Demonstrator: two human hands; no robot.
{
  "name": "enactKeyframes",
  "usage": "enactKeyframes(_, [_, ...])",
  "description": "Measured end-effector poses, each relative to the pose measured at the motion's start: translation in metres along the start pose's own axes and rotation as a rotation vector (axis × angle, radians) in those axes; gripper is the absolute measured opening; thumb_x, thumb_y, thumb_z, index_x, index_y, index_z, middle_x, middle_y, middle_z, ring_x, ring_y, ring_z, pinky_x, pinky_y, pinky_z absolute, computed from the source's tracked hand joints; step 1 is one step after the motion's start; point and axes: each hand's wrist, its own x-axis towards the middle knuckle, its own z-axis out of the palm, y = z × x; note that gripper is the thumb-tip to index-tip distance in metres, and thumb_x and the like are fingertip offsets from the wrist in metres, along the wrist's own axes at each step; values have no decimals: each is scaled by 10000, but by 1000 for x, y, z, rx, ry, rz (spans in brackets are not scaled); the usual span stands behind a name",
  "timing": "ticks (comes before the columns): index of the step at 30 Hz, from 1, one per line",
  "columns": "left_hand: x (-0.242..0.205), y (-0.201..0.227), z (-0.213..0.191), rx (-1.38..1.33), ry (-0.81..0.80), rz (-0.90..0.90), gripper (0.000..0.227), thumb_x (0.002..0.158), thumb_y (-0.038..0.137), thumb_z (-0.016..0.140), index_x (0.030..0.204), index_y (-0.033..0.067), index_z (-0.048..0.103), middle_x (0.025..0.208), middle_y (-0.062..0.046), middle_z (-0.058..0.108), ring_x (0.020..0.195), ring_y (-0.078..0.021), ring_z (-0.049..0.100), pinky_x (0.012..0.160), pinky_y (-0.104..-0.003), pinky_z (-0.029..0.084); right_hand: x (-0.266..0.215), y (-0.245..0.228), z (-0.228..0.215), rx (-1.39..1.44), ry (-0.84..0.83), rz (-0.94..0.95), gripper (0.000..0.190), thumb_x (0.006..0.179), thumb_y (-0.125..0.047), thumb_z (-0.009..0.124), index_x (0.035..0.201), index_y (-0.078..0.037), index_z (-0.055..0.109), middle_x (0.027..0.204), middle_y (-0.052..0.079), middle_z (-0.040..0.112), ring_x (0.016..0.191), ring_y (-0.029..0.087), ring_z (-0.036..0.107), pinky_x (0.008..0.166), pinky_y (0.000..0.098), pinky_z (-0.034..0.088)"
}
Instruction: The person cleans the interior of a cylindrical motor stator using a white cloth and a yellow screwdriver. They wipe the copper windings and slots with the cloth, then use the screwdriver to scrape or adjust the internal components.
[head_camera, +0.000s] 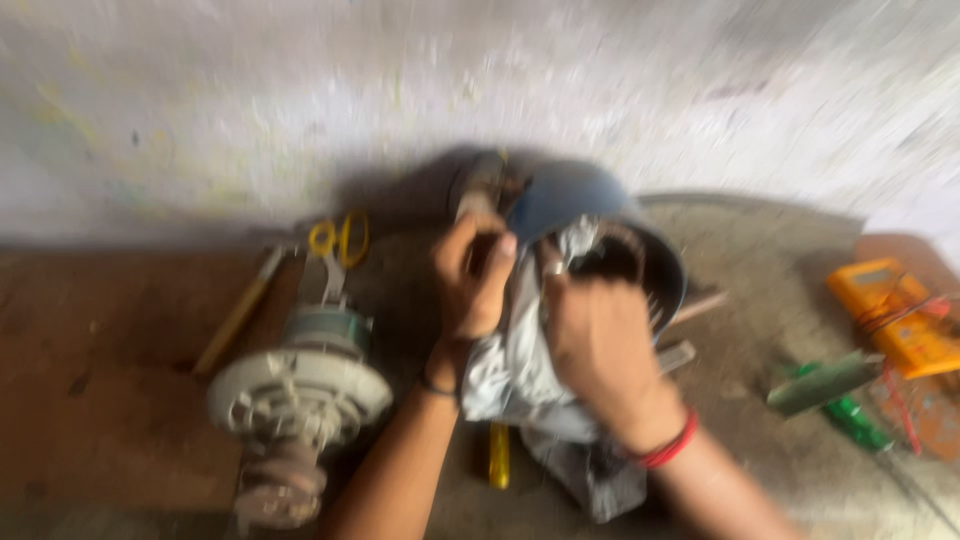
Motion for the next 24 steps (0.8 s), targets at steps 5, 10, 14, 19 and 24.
enactKeyframes(5, [-4,-13,1,-81,-14,-26,152,990,153,624,935,18,582,842,6,522,800,-91,468,727,-263,374,22,31,-29,232,-202,-177,76,798,43,590,814,17,659,541,129,580,410,241,541,408,380,407])
enactKeyframes(10, [-2,-14,5,-160,39,-72,94,956,88,625,909,17,585,839,10,518,814,-85,462,741,-250,366,31,22,-12,480,-510,-62,46,690,-41,671,695,-15,708,514,140,616,409,305,581,439,437,442])
enactKeyframes(14, [-4,-15,9,-117,21,-110,92,953,83,613,892,21,584,812,26,504,783,-81,450,704,-250,342,13,18,-15,360,-25,-153,252,857,-148,714,1025,40,717,600,142,603,483,292,597,469,402,456])
enactKeyframes(19, [-2,-15,13,-75,33,-48,111,935,117,612,871,31,586,798,25,516,775,-95,452,722,-263,339,11,24,-35,121,-19,210,626,756,-133,695,1266,206,563,491,89,588,364,215,556,360,375,430])
enactKeyframes(24, [-4,-22,14,-126,17,-31,138,935,162,594,882,41,557,818,12,496,800,-106,442,730,-277,336,14,19,-31,79,-11,4,517,883,-141,698,1231,228,599,542,93,623,345,171,566,314,348,428])
